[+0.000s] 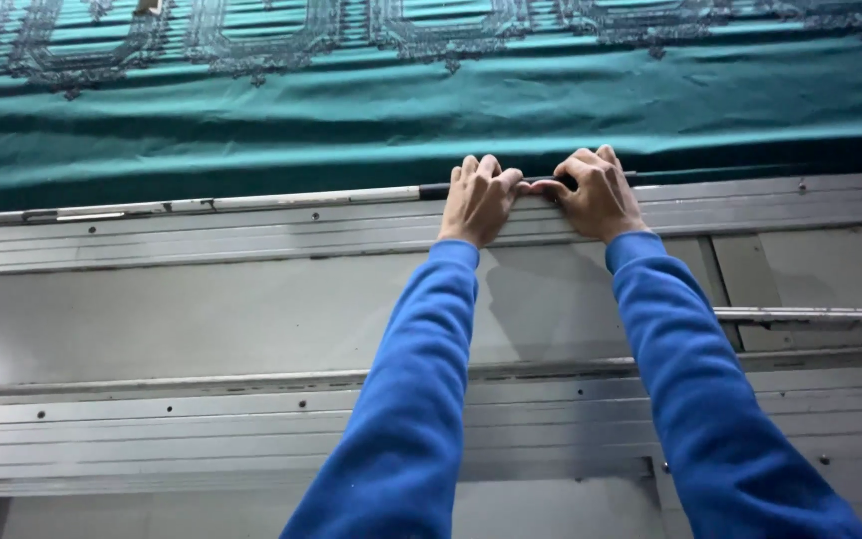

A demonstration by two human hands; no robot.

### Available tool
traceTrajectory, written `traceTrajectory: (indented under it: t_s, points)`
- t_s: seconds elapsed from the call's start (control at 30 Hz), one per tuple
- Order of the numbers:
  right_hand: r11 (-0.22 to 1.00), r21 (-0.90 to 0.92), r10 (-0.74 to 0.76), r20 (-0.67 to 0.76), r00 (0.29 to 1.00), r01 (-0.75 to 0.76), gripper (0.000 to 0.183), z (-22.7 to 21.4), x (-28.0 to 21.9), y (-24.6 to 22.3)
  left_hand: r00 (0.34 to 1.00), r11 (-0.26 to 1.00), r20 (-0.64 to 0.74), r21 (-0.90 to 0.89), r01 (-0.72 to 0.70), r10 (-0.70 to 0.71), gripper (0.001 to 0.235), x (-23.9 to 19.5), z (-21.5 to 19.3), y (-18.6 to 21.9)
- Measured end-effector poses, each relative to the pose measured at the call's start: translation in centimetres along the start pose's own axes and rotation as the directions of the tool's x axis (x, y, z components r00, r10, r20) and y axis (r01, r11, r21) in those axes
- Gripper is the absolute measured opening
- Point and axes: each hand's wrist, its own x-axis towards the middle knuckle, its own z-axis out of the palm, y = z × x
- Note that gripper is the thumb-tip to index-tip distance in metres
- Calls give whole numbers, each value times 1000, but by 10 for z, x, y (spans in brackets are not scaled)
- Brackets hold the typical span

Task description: The person rolls a large piece of green patterned fabric onto a metal bar attached to a machine. They use both hands to guide the fabric and the bar, ensuring it winds evenly along the length of the machine.

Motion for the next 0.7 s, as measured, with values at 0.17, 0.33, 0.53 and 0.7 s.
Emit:
traceTrajectory:
  t_s: [0.17,0.33,0.53,0.7]
  points:
    - [1000,10,6,-3,1000,-6,28,-3,-3,-2,1000,1000,0,-21,17,-17,24,-2,0,3]
    - [999,36,32,-5,999,-32,27,6,-2,-3,999,999,-5,9,45,-45,25,0,25,-1]
    - [993,27,-103,-253,962,114,67,-1,1,-14,941,999,-338,-4,-36,33,23,-4,3,0]
    - [989,-144,-23,-378,926,-34,62,-18,-36,5,941,999,-337,34,-18,28,50,-54,-60,-35]
